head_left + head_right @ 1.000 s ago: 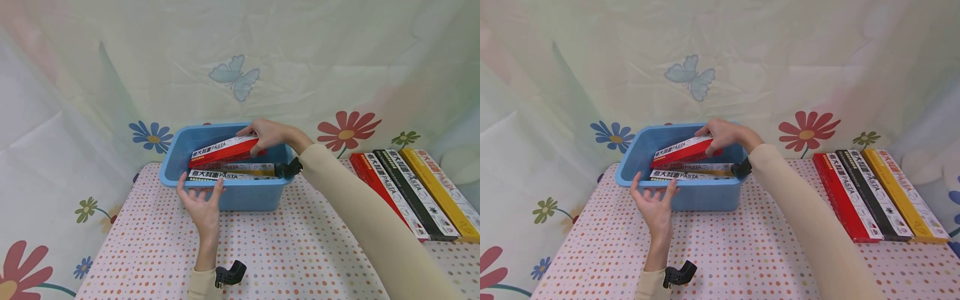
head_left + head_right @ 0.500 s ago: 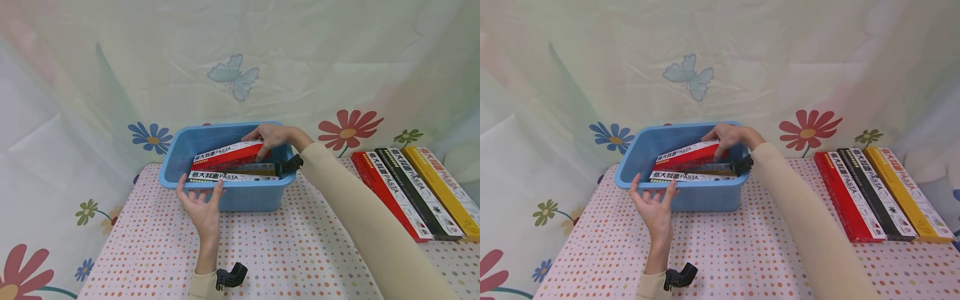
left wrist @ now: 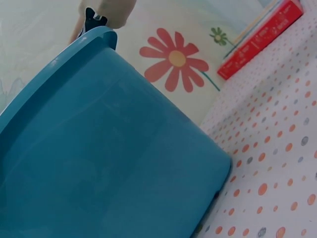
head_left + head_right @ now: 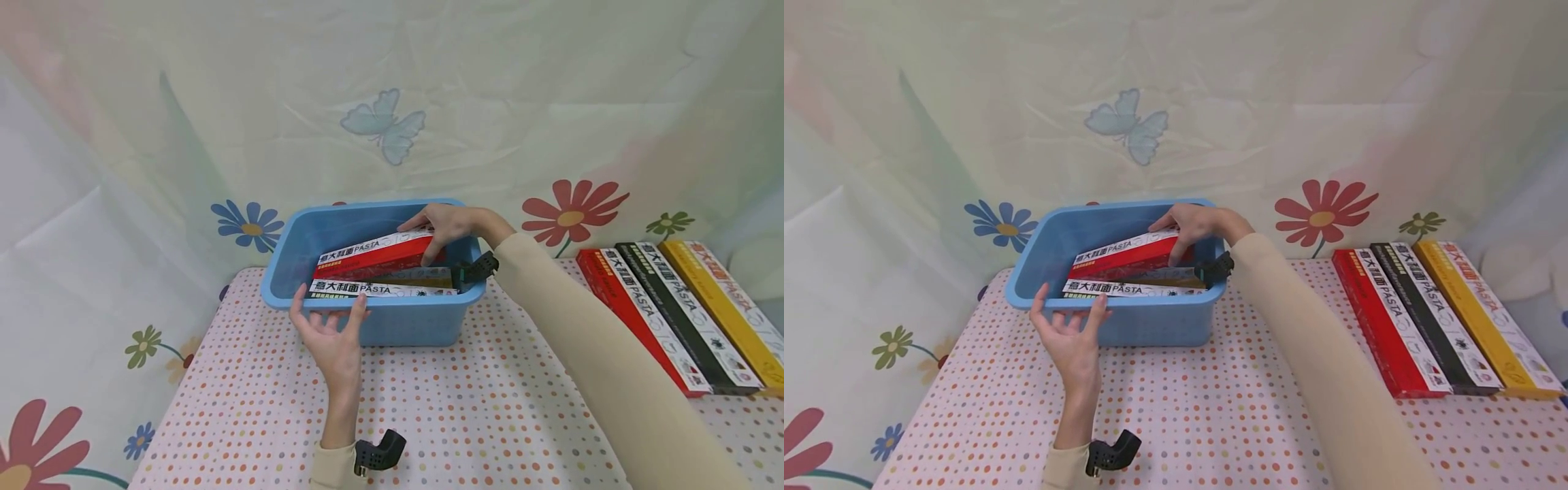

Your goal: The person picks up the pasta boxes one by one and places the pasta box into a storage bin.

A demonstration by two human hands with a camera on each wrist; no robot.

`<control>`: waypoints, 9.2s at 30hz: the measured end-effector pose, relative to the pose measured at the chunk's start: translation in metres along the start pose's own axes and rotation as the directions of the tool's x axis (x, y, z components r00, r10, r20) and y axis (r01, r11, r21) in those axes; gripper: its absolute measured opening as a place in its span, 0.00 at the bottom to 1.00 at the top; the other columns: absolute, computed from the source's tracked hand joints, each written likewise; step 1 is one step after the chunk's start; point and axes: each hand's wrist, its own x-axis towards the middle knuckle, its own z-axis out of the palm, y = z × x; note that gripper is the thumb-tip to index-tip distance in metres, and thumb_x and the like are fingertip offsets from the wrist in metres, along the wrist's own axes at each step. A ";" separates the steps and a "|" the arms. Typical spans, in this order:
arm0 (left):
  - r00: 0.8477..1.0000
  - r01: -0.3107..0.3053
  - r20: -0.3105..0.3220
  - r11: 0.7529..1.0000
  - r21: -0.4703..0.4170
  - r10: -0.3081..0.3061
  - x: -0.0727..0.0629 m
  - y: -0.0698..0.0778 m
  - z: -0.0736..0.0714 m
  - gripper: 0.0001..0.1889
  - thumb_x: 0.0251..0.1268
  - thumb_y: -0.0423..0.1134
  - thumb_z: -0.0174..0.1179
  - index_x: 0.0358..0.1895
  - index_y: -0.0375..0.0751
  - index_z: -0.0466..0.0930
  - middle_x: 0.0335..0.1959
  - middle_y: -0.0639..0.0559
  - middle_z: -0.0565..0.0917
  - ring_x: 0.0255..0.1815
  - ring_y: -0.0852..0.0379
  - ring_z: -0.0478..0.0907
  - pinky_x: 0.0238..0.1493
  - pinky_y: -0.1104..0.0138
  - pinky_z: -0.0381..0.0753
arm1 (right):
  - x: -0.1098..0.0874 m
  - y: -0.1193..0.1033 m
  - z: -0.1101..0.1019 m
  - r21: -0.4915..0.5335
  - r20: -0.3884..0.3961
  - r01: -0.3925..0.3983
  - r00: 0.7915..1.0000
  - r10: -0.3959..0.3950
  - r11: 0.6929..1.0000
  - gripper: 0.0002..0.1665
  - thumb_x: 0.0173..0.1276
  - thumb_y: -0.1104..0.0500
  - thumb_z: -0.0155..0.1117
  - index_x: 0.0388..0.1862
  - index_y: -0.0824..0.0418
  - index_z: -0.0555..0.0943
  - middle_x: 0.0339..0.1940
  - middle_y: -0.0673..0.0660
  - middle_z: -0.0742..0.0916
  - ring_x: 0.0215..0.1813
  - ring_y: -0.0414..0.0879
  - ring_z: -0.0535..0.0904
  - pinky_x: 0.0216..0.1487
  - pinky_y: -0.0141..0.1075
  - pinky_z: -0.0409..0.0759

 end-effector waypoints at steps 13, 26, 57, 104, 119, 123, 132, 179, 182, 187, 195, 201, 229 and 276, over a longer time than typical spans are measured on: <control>1.000 0.004 -0.007 0.999 0.032 -0.004 -0.001 0.000 -0.005 0.47 0.62 0.24 0.72 0.79 0.44 0.52 0.64 0.38 0.74 0.52 0.37 0.83 0.44 0.58 0.94 | 0.003 -0.012 0.004 0.114 0.057 0.142 0.987 -0.150 0.983 0.41 0.66 0.66 0.75 0.77 0.67 0.71 0.77 0.63 0.75 0.79 0.59 0.68 0.78 0.58 0.70; 1.000 -0.003 -0.003 1.000 0.029 0.004 0.001 -0.004 -0.003 0.48 0.62 0.24 0.72 0.79 0.45 0.51 0.65 0.35 0.72 0.50 0.43 0.84 0.45 0.57 0.94 | -0.080 -0.039 -0.009 -0.047 -0.170 0.283 0.943 -0.287 0.958 0.29 0.74 0.63 0.69 0.72 0.63 0.78 0.72 0.60 0.81 0.75 0.57 0.73 0.77 0.60 0.72; 1.000 -0.015 0.013 0.999 0.047 0.014 0.002 -0.008 0.002 0.46 0.63 0.26 0.72 0.79 0.46 0.52 0.64 0.40 0.75 0.45 0.48 0.84 0.44 0.59 0.94 | -0.308 0.185 0.157 0.448 -0.634 -0.443 0.454 0.625 0.777 0.45 0.83 0.52 0.58 0.83 0.73 0.50 0.78 0.83 0.57 0.79 0.79 0.49 0.75 0.74 0.57; 1.000 0.003 0.013 1.000 0.023 -0.004 0.003 -0.007 0.002 0.45 0.64 0.25 0.72 0.78 0.44 0.53 0.64 0.34 0.73 0.44 0.48 0.83 0.44 0.60 0.94 | -0.304 0.175 0.186 0.536 -0.474 -0.531 0.454 0.754 0.656 0.64 0.74 0.41 0.67 0.85 0.65 0.35 0.76 0.86 0.52 0.69 0.81 0.54 0.61 0.77 0.69; 1.000 -0.011 0.004 1.000 0.012 0.011 0.003 -0.008 0.001 0.45 0.63 0.25 0.72 0.78 0.44 0.54 0.64 0.33 0.73 0.43 0.48 0.83 0.43 0.60 0.94 | -0.284 0.165 0.195 0.626 -0.514 -0.514 0.293 0.806 0.587 0.65 0.69 0.51 0.74 0.87 0.57 0.38 0.81 0.80 0.54 0.76 0.76 0.52 0.72 0.75 0.65; 1.000 -0.014 0.008 1.000 0.000 0.014 0.003 -0.007 0.003 0.45 0.62 0.24 0.72 0.78 0.43 0.54 0.63 0.34 0.73 0.43 0.48 0.83 0.43 0.60 0.94 | -0.285 0.167 0.194 0.683 -0.500 -0.465 0.264 0.825 0.563 0.62 0.70 0.52 0.73 0.87 0.53 0.40 0.83 0.77 0.52 0.79 0.75 0.50 0.74 0.73 0.64; 1.000 -0.026 0.014 1.000 0.004 0.026 0.005 -0.009 0.002 0.46 0.63 0.25 0.72 0.78 0.44 0.53 0.62 0.37 0.74 0.44 0.48 0.83 0.44 0.58 0.94 | -0.281 0.155 0.176 0.677 -0.503 -0.389 0.376 0.779 0.625 0.56 0.74 0.48 0.70 0.87 0.54 0.45 0.84 0.75 0.52 0.77 0.74 0.52 0.66 0.58 0.80; 1.000 -0.017 0.025 1.000 0.010 0.016 0.003 -0.013 0.002 0.47 0.63 0.25 0.71 0.79 0.42 0.51 0.68 0.27 0.68 0.46 0.46 0.83 0.44 0.58 0.94 | -0.066 -0.010 0.048 0.013 -0.269 0.257 0.932 -0.244 0.966 0.44 0.56 0.64 0.76 0.75 0.62 0.75 0.69 0.63 0.81 0.63 0.56 0.75 0.54 0.43 0.86; 0.999 -0.024 0.026 1.000 0.014 0.024 0.003 -0.012 0.001 0.46 0.64 0.25 0.71 0.79 0.44 0.52 0.69 0.27 0.68 0.46 0.45 0.83 0.44 0.58 0.94 | -0.061 -0.010 0.052 0.029 -0.244 0.257 0.939 -0.242 0.966 0.45 0.55 0.65 0.76 0.75 0.63 0.76 0.69 0.63 0.81 0.63 0.56 0.75 0.54 0.44 0.87; 0.999 -0.034 0.026 0.999 0.014 0.034 0.003 -0.011 -0.001 0.46 0.63 0.25 0.71 0.79 0.44 0.52 0.68 0.26 0.68 0.45 0.45 0.83 0.44 0.58 0.94 | -0.055 -0.005 0.050 0.053 -0.211 0.276 0.943 -0.259 0.960 0.43 0.56 0.65 0.77 0.74 0.66 0.76 0.67 0.64 0.82 0.61 0.56 0.77 0.51 0.42 0.87; 0.999 -0.031 0.025 1.000 0.006 0.030 0.003 -0.012 -0.002 0.46 0.63 0.24 0.71 0.79 0.44 0.52 0.68 0.25 0.68 0.45 0.46 0.83 0.43 0.59 0.94 | -0.048 -0.002 0.039 0.098 -0.120 0.245 0.965 -0.233 0.965 0.44 0.58 0.64 0.77 0.75 0.67 0.73 0.69 0.65 0.80 0.64 0.57 0.75 0.53 0.41 0.87; 0.999 -0.034 0.026 0.999 0.005 0.034 0.003 -0.013 -0.003 0.46 0.63 0.24 0.71 0.79 0.44 0.52 0.70 0.26 0.66 0.49 0.43 0.83 0.44 0.59 0.94 | -0.047 -0.002 0.039 0.094 -0.109 0.226 0.970 -0.216 0.970 0.45 0.59 0.64 0.78 0.76 0.66 0.73 0.70 0.65 0.80 0.65 0.58 0.74 0.55 0.41 0.87; 0.999 -0.037 0.035 0.999 0.014 0.037 0.003 -0.015 -0.006 0.46 0.65 0.24 0.70 0.79 0.41 0.50 0.70 0.28 0.68 0.51 0.39 0.82 0.46 0.58 0.94 | -0.046 -0.003 0.046 -0.036 -0.113 0.245 0.962 -0.248 0.969 0.41 0.64 0.69 0.75 0.76 0.67 0.72 0.74 0.64 0.78 0.76 0.63 0.69 0.73 0.64 0.74; 1.000 0.007 0.009 0.999 0.040 -0.007 0.007 -0.011 0.000 0.44 0.65 0.28 0.72 0.76 0.43 0.53 0.67 0.27 0.70 0.46 0.45 0.83 0.46 0.58 0.93 | -0.326 0.288 0.140 0.474 -0.626 -0.427 0.451 0.636 0.770 0.51 0.81 0.46 0.60 0.85 0.71 0.45 0.83 0.79 0.47 0.81 0.76 0.35 0.77 0.76 0.46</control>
